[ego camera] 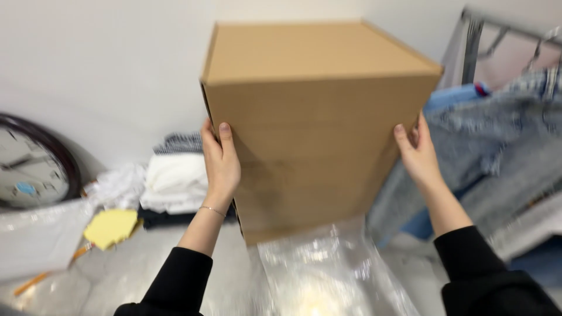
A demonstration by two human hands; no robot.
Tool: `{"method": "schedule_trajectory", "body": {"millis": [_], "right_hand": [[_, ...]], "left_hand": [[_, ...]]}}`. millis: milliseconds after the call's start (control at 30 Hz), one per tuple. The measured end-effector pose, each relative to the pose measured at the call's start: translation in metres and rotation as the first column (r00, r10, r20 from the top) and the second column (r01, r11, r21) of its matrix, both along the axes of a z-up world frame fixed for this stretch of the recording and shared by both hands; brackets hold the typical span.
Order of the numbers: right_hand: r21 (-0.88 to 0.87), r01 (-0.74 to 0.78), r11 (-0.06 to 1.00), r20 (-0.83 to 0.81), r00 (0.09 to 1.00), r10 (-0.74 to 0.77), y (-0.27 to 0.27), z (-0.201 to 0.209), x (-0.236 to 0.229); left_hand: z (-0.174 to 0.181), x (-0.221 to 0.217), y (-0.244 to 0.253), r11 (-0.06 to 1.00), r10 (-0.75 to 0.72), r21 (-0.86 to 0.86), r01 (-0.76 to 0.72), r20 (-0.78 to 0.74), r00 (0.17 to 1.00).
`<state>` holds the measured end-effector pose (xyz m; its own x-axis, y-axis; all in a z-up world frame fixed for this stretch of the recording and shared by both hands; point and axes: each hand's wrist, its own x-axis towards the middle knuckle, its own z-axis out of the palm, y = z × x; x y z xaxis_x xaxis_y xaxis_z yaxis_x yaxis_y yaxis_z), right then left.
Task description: The person unties a white ribbon on a cardboard box, removes a yellow sticky note, and opens the box. They take out a plastic-wrapped white cloth, unwrap it, and place it on a pile of folded clothes. The person then closes the box and places it on a stack of other boxes.
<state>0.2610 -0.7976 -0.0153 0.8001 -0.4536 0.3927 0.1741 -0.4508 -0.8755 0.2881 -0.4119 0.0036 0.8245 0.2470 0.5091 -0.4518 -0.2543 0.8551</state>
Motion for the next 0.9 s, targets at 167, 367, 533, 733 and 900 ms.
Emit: {"method": "schedule_trajectory", "body": {"millis": [167,367,533,733,900], "right_hand": [[-0.157,-0.005,0.988,-0.089,0.996,-0.010,0.024,-0.146,-0.102],[-0.428,-0.065,0.901,-0.567,0.796,-0.212,-0.036,-0.387,-0.261],[-0.777,0.018,0.629,-0.393,0.767,-0.507,0.040,-0.411,-0.339],[-0.427,-0.176,0.887,-0.863,0.371,-0.342,0.153,-0.312,-0.343],[-0.476,-0.376,0.795,-0.799,0.562,-0.212,0.195,-0.319,-0.343]], "left_hand": [[-0.134,-0.093,-0.008,0.956,0.192,0.234,-0.176,-0.048,0.980],[-0.282,-0.207,-0.023,0.721,-0.119,0.415,0.555,-0.715,0.689],[-0.423,-0.215,-0.002,0.248,0.028,0.916,-0.316,0.319,0.947],[-0.334,-0.238,0.029,-0.195,0.149,0.764,0.615,-0.597,0.788],[-0.349,-0.292,0.104,-0.191,0.294,0.763,0.618,-0.557,0.777]]}}
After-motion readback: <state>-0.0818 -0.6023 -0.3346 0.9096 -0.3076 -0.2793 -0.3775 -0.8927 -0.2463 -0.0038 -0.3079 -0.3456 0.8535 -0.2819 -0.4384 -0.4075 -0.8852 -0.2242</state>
